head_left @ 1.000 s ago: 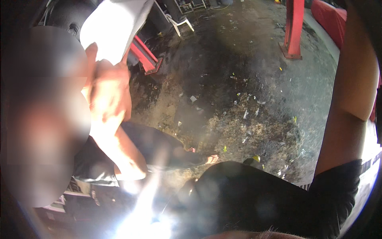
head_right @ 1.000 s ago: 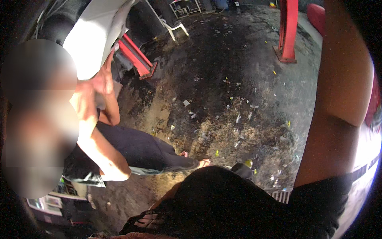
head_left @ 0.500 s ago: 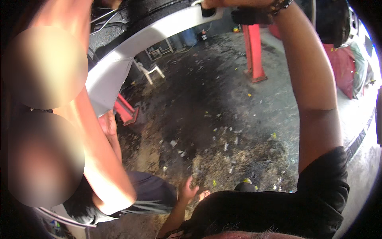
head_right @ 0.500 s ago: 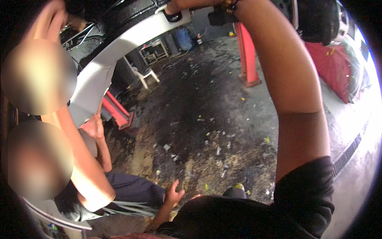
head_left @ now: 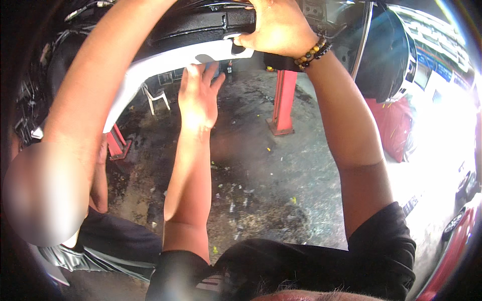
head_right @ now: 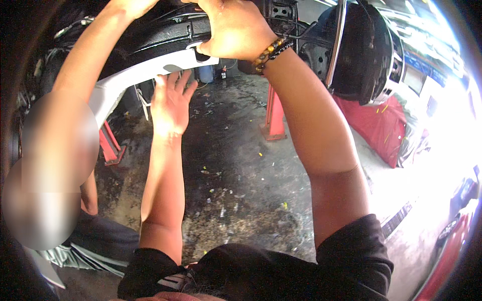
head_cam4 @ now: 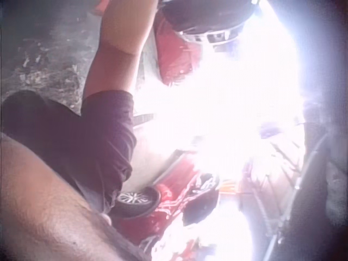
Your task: The person installs a white plastic underbody splash shield onto the underside of a vehicle. They align the panel with the chassis, insert bolts by hand, and then use a power drill to tighten the fasteners while a coworker assists by holding the panel in place.
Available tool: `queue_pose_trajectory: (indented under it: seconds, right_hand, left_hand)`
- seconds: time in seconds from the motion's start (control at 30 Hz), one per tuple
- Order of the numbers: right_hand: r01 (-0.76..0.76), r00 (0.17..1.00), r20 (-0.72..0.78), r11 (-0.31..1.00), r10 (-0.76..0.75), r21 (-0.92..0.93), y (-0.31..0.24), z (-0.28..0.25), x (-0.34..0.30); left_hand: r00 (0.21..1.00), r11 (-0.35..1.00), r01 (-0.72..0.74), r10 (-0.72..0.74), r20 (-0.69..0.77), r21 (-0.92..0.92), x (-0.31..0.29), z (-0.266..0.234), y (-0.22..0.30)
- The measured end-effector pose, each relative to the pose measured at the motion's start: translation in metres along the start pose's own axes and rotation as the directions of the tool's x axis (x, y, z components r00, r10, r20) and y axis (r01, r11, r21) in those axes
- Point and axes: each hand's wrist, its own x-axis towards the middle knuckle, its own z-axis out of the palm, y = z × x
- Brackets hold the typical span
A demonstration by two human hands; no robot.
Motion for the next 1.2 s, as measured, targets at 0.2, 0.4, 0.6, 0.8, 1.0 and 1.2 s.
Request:
queue_pose_trajectory:
  seconds: [0.2, 0.4, 0.6, 0.8, 1.0, 1.2]
  right_hand:
    - [0.008, 0.999, 0.036, 1.000, -0.008, 0.006, 0.003, -0.004, -0.004]
    - [0.002, 0.984, 0.162, 0.922, -0.070, 0.387, 0.023, -0.018, -0.001]
    - [-0.223, 0.957, 0.285, 0.778, 0.059, 0.588, 0.055, -0.019, 0.012]
    - [-0.428, 0.898, 0.406, 0.547, 0.170, 0.719, 0.061, -0.008, 0.033]
    - [-0.483, 0.873, 0.400, 0.599, 0.278, 0.639, 0.065, -0.008, 0.031]
    - [-0.404, 0.904, 0.377, 0.691, 0.201, 0.600, 0.075, -0.010, 0.031]
  left_hand:
    - [0.968, 0.982, -0.116, 0.077, -0.240, -0.152, 0.018, 0.019, -0.023]
    - [0.980, 0.978, -0.119, 0.089, -0.176, -0.169, 0.022, 0.019, -0.021]
    - [0.999, 0.996, -0.035, 0.033, -0.019, -0.081, 0.027, -0.001, -0.018]
    - [0.998, 0.998, -0.010, 0.006, -0.068, -0.069, 0.026, -0.008, -0.015]
    - [0.990, 0.997, -0.017, 0.006, -0.138, -0.078, 0.027, -0.011, -0.020]
    - [0.989, 0.998, -0.031, 0.023, -0.144, -0.055, 0.027, -0.006, -0.020]
